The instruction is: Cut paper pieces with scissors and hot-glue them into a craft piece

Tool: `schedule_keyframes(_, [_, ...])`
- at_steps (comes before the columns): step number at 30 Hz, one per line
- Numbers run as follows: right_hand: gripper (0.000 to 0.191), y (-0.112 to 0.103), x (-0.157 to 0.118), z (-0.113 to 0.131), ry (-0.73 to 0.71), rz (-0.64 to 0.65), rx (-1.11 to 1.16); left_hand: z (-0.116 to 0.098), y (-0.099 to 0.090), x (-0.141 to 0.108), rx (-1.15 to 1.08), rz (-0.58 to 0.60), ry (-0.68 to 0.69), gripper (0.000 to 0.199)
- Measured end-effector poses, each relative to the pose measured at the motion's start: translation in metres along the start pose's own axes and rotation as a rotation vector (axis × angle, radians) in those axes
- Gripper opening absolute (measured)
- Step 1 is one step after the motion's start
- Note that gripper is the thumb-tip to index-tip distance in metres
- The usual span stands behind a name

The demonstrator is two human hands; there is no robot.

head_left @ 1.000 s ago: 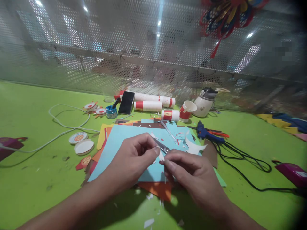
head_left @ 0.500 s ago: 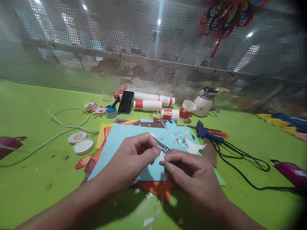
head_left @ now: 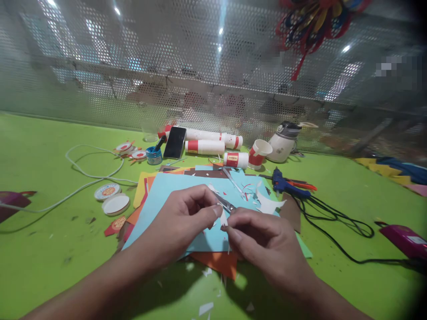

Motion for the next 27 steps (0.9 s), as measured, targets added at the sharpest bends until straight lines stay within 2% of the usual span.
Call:
schedule_keyframes(3, [0.011,-0.001,0.002,0.0,0.001,0.034,-0.095,0.002,-0.002,0.0,-0.004,-0.001,-0.008,0.016])
schedule_keyframes(5, [0.015,0.0,0.004,-0.002,-0.025,0.114,-0.256,0.003,-0.004,0.0,-0.015,-0.006,-0.009,0.015])
schedule_keyframes(9, [0.012,0.001,0.001,-0.023,-0.16,0.374,-0.767,0.002,-0.007,0.001,-0.043,0.002,0.004,0.015])
schedule_keyframes(11, [0.011,-0.005,-0.002,-0.035,-0.263,0.449,-1.033,0.0,-0.008,0.001,-0.046,0.001,0.015,0.015])
schedule_keyframes(13, [0.011,-0.012,-0.004,-0.045,-0.316,0.499,-1.176,-0.001,-0.008,0.001,-0.05,0.0,0.021,0.016])
schedule_keyframes(16, [0.017,-0.018,-0.006,-0.049,-0.307,0.514,-1.186,-0.001,-0.008,0.001,-0.052,-0.003,0.017,0.018])
schedule_keyframes(20, [0.024,-0.03,-0.005,-0.064,-0.202,0.513,-1.27,-0.001,-0.011,0.002,-0.057,-0.032,0.004,0.019])
schedule_keyframes(22, [0.038,-0.038,-0.005,-0.078,-0.116,0.508,-1.296,-0.001,-0.014,0.003,-0.064,-0.05,-0.002,0.018])
schedule_keyframes(25, [0.07,-0.045,-0.001,-0.093,-0.021,0.462,-1.237,-0.002,-0.016,0.003,-0.077,-0.073,0.0,0.018])
schedule_keyframes(27, [0.077,-0.046,0.004,-0.098,0.016,0.424,-1.163,-0.002,-0.018,0.003,-0.082,-0.091,0.005,0.018])
Point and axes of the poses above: each hand's wrist, its own x-axis towards the middle knuckle, its own y-axis out of the palm, z = x × y, the point moved 10 cm from there along x, towards the middle knuckle, and after that the axes turned 13 degrees about -z, right-handed, at the moved point
